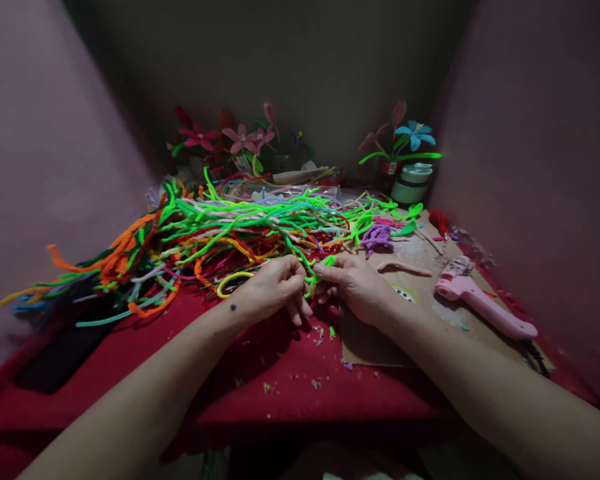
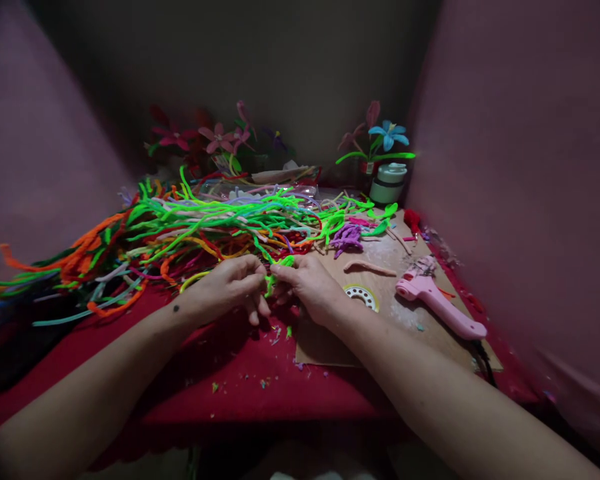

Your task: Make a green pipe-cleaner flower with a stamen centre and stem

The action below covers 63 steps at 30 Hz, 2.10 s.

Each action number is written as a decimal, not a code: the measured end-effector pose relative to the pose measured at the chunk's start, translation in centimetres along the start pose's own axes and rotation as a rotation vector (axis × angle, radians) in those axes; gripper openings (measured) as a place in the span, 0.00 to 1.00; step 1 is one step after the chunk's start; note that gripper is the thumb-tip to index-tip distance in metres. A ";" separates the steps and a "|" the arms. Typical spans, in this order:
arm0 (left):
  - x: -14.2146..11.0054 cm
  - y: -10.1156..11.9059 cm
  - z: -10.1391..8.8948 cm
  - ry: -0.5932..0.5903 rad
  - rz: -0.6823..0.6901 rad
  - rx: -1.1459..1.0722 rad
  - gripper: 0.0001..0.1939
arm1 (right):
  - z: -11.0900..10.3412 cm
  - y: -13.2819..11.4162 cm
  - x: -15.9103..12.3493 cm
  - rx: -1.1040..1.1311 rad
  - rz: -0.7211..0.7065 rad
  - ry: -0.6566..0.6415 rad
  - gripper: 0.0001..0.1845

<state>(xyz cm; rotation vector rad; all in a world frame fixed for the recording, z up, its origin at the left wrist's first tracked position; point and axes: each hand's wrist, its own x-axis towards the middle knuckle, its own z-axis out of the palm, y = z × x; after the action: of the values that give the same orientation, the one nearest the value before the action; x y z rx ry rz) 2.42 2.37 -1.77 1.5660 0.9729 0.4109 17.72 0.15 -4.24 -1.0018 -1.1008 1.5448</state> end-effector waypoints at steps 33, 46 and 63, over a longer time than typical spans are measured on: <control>0.0 -0.4 0.8 0.354 0.234 0.100 0.04 | 0.6 -0.1 -0.1 0.143 0.063 0.041 0.01; 0.3 -0.5 1.5 0.230 0.144 -0.111 0.08 | 0.8 0.2 -0.2 -0.004 -0.060 0.129 0.06; 0.7 -0.9 1.3 0.069 0.093 -0.434 0.10 | 1.2 0.2 -0.6 -0.096 -0.205 0.211 0.06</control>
<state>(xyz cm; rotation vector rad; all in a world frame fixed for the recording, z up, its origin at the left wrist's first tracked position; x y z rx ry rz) 3.46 2.06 -3.12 1.2104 0.8000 0.6958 16.67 -0.67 -4.11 -1.0555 -1.0993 1.2028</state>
